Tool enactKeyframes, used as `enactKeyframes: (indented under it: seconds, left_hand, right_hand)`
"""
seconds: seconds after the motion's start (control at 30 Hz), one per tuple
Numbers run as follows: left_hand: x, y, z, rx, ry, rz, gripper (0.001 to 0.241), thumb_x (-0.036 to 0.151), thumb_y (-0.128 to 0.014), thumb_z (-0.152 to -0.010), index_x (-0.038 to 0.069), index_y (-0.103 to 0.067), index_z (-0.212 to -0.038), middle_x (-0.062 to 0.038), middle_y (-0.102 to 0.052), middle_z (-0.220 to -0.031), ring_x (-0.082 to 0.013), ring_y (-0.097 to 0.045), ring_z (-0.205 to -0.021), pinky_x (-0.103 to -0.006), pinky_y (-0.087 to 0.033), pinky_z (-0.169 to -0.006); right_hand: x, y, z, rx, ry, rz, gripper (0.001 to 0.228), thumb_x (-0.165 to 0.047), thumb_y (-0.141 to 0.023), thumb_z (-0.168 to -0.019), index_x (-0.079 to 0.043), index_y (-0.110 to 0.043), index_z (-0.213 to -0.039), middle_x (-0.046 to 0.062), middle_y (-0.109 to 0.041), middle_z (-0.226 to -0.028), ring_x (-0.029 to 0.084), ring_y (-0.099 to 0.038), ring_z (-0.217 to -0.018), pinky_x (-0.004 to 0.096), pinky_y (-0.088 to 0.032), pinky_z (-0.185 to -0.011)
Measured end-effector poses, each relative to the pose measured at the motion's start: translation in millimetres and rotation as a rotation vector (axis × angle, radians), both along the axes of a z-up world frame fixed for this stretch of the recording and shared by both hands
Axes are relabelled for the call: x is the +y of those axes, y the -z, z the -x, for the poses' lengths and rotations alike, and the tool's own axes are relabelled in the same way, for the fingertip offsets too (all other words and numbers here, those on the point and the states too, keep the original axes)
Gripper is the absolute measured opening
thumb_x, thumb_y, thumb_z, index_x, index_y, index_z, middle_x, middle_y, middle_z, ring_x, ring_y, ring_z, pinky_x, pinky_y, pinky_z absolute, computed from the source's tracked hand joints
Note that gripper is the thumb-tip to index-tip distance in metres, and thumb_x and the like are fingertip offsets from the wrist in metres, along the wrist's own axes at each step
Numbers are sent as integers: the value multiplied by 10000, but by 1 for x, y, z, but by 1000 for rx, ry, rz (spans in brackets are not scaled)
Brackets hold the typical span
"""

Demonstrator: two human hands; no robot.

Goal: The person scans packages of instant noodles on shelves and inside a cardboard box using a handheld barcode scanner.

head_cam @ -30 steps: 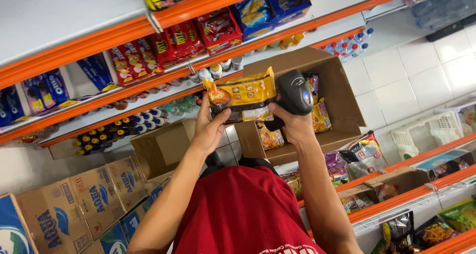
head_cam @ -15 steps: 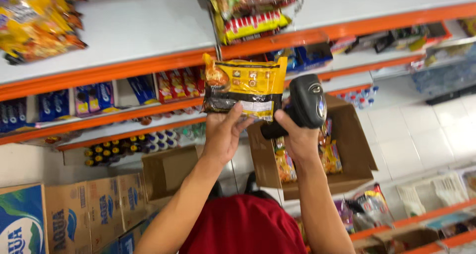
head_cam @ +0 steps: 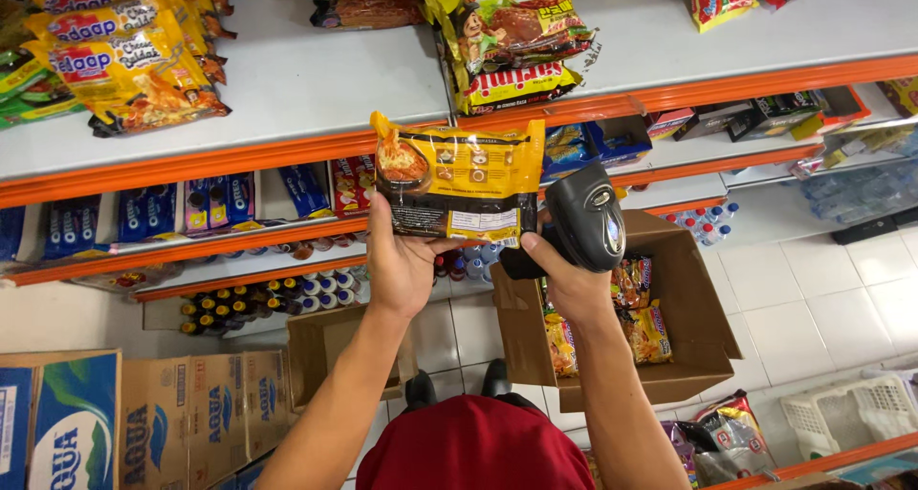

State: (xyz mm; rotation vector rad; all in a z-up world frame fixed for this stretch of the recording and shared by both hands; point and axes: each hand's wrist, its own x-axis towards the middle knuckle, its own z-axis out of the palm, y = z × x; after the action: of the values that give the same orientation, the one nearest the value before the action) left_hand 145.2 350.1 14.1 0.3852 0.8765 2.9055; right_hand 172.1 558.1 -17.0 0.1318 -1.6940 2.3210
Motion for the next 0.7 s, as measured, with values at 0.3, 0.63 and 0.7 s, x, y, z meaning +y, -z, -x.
enactKeyframes:
  seconds: [0.3, 0.63, 0.7]
  left_hand:
    - [-3, 34, 17, -145, -275, 141, 447, 400, -502, -1107, -12, -596, -1253, -117, -712, -1174, -231, -742, -984, -454, -651, -821]
    - [3, 28, 19, -283, -256, 158, 452, 448, -568, -1019, 35, -639, -1186, -140, -732, -1080, -240, -746, -902, -433, -642, -744]
    - [9, 24, 15, -281, -192, 42, 449, 445, -578, -967, 86, -617, -1235, -123, -729, -1144, -232, -753, -978, -428, -652, -788]
  right_hand:
    - [-10, 2, 6, -66, 54, 168, 383, 122, -746, -862, -33, -627, -1192, 45, -632, -1078, 154, -623, -997, 321, -525, -892]
    - [-21, 2, 9, -71, 119, 301, 418, 111, -732, -879, -50, -605, -1243, 47, -614, -1124, 161, -624, -1079, 341, -530, -975]
    - [-21, 1, 9, -69, 97, 311, 414, 112, -731, -880, -49, -601, -1239, 50, -615, -1131, 163, -624, -1097, 348, -532, -992]
